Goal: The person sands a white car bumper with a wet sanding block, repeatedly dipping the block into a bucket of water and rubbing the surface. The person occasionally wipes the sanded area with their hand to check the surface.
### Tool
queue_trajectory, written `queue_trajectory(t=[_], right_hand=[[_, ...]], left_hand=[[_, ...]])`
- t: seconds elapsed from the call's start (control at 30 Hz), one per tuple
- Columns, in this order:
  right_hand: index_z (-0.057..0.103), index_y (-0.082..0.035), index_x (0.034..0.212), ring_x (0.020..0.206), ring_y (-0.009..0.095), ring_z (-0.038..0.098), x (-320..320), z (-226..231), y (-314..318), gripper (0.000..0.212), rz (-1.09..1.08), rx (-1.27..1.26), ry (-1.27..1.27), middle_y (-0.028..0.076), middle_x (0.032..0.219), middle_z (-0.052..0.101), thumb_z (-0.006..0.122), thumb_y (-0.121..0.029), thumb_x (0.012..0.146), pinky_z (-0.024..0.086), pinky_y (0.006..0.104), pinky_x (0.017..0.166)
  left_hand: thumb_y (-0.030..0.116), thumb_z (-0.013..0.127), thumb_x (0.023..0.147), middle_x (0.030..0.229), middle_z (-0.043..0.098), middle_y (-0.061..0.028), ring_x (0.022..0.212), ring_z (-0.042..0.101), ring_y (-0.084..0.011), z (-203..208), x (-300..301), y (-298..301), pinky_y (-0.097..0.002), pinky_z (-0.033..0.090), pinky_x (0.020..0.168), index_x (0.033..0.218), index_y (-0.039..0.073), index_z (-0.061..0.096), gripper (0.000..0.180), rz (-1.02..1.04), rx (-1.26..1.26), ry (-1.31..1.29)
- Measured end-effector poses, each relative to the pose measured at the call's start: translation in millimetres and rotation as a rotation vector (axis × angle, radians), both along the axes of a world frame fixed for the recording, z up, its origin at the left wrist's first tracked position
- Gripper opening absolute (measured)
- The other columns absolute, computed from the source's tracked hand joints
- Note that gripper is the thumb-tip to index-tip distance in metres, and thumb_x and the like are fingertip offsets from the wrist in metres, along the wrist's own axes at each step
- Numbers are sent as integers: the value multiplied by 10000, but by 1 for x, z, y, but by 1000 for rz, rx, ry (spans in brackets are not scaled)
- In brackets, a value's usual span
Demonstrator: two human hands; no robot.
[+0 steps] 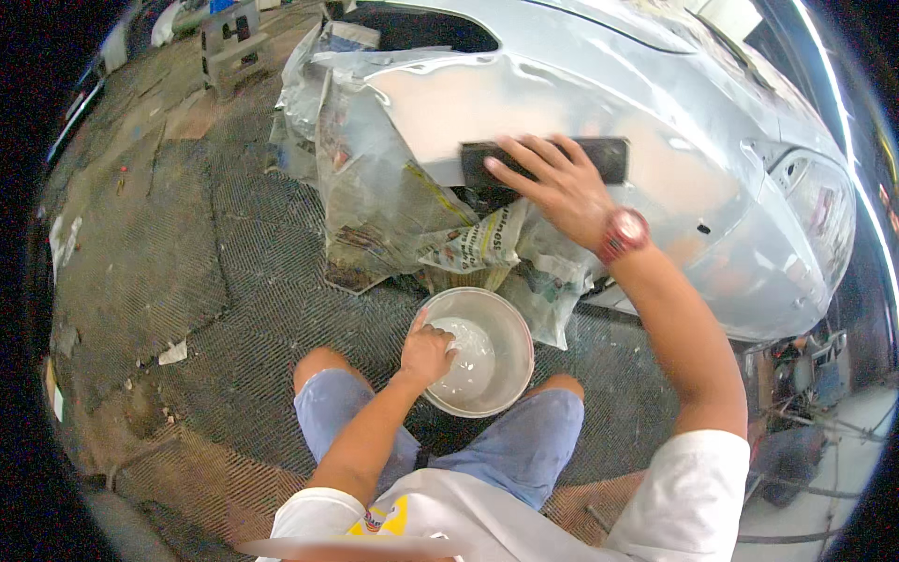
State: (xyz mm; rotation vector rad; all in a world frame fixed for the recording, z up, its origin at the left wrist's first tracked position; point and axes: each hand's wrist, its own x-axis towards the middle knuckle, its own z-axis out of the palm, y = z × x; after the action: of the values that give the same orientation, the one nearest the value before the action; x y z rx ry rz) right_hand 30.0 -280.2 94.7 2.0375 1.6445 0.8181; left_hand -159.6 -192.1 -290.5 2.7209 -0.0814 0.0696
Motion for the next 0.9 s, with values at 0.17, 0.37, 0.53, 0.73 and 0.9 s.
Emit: queue_trajectory(t=[0.17,0.37,0.53,0.73,0.9], right_hand=[[623,-252,1630,1514,281,577,36,-9,69,715,122,214,-52,67,1714,570,683,-22,956,433,523,1243],[596,-201,1634,1488,295,578,25,-3,85,717,136,122,-112,87,1678,586,710,-71,938,441,527,1228],[606,-238,1647,1472,302,582,22,-2,50,783,94,6,-153,85,1699,569,715,-14,904,450,496,1207],[570,-221,1664,1476,321,574,53,-7,135,763,240,238,-182,105,1656,593,658,3,940,458,505,1198],[537,-235,1704,1476,339,580,25,13,34,871,54,35,-153,107,1745,521,686,11,882,453,551,1196]], left_hand=[[383,749,1033,1121,837,-87,1198,758,-247,-3,1,3,-479,171,1430,1184,140,854,304,-12,-22,-20],[342,797,1002,1119,838,-88,1187,758,-254,-1,5,6,-497,207,1419,1178,135,844,276,-1,-48,-36],[335,794,1006,1121,838,-94,1189,757,-260,0,5,6,-494,224,1414,1156,126,843,262,-1,-99,-45],[375,763,1030,1117,836,-99,1184,756,-267,0,3,9,-491,219,1416,1158,115,839,299,-34,-28,-48],[391,750,1037,1117,836,-105,1184,755,-270,-5,7,7,-487,203,1421,1165,113,837,317,-12,-71,-74]])
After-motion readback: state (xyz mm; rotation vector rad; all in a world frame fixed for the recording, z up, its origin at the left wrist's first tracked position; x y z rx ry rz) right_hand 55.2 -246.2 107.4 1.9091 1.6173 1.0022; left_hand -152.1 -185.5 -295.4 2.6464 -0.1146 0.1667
